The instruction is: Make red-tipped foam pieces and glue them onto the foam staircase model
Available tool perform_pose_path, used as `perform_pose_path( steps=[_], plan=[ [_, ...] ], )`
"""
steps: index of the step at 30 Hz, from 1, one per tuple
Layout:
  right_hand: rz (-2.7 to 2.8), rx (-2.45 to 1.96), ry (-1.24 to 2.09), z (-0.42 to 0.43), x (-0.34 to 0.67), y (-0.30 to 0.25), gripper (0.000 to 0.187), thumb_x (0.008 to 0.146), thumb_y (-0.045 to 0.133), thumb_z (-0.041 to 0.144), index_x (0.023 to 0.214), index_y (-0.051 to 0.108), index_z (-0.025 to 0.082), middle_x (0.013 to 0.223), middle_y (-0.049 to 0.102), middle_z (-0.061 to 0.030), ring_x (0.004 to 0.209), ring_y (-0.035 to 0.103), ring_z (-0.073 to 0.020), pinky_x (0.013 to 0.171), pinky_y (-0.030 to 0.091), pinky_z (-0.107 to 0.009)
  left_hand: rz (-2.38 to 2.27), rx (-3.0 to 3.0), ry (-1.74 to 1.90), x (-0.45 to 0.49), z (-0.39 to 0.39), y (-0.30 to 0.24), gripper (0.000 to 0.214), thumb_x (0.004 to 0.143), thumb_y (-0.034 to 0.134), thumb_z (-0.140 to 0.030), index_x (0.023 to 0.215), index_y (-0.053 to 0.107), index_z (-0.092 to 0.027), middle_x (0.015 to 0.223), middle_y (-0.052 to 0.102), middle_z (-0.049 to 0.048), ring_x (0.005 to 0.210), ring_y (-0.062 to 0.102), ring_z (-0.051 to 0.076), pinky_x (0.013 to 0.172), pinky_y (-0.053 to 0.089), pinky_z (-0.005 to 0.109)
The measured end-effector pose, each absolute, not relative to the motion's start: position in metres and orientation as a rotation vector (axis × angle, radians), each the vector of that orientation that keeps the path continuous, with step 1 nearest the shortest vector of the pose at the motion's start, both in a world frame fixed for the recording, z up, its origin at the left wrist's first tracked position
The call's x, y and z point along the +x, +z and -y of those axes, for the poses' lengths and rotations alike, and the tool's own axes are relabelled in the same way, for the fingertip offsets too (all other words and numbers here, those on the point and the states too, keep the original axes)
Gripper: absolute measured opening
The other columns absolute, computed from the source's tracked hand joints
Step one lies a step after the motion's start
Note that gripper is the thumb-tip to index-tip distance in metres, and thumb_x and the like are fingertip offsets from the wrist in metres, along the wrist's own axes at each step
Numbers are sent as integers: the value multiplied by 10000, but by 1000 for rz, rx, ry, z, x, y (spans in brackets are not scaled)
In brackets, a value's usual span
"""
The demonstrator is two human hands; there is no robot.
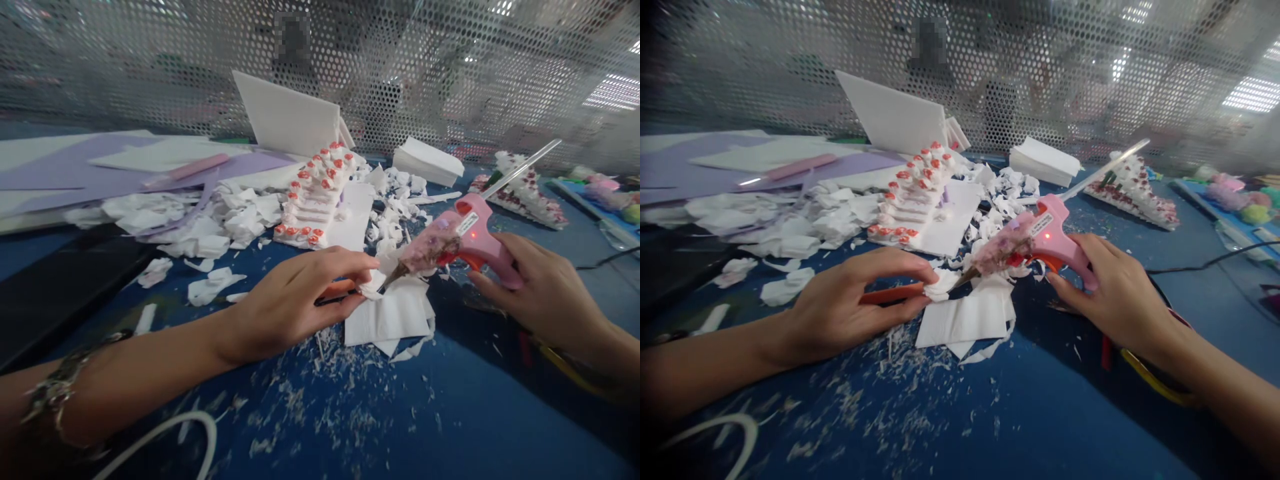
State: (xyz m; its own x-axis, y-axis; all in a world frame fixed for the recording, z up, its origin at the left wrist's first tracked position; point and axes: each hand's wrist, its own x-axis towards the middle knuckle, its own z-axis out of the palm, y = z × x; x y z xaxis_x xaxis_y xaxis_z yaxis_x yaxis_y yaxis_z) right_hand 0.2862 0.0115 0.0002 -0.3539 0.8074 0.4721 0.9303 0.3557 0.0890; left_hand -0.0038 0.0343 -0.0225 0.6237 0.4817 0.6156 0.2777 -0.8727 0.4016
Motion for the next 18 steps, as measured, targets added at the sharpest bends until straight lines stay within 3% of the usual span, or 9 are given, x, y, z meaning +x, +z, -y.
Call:
perform_pose_path(
  steps=[4,6,11,14,16,18],
  plan=[
    [2165,-1743,-456,-29,312,9,339,777,484,513,688,385,201,538,369,40,466,323,-90,468,256,-231,-607,2564,1110,-3,-34,-23,262,811,538,-97,1067,503,-141,966,595,17,836,589,57,728,524,60],
    [2068,-1875,-463,-41,333,10,355,761,507,515,667,368,203,544,378,34,473,327,-87,471,250,-235,-608,2562,1108,-4,-34,-23,273,810,538,-96,1076,497,-141,959,592,16,822,587,55,717,526,60],
    [2076,-2128,-487,-64,376,1,398,795,418,570,681,414,189,556,447,-6,459,370,-87,485,287,-259,-582,2583,1108,-6,-34,-26,277,813,530,-94,1083,491,-143,971,577,17,823,578,55,716,523,68],
    [2216,-2096,-501,-65,381,0,422,834,372,537,791,521,145,742,564,-101,640,507,-148,591,362,-292,-559,2603,1115,-6,-34,-27,287,823,516,-100,1103,475,-145,983,572,26,833,577,65,716,524,88],
    [2172,-2061,-635,-60,372,5,433,819,422,527,907,549,122,874,576,-153,809,525,-202,670,376,-325,-542,2634,1124,-5,-34,-26,292,829,508,-107,1115,463,-143,966,576,31,830,578,75,715,526,111],
    [2122,-1908,-847,-48,353,14,405,814,470,492,951,557,120,875,581,-152,844,519,-209,683,383,-326,-508,2685,1135,-5,-33,-24,283,835,501,-118,1114,458,-133,938,587,38,811,583,85,719,527,138]
  ],
)
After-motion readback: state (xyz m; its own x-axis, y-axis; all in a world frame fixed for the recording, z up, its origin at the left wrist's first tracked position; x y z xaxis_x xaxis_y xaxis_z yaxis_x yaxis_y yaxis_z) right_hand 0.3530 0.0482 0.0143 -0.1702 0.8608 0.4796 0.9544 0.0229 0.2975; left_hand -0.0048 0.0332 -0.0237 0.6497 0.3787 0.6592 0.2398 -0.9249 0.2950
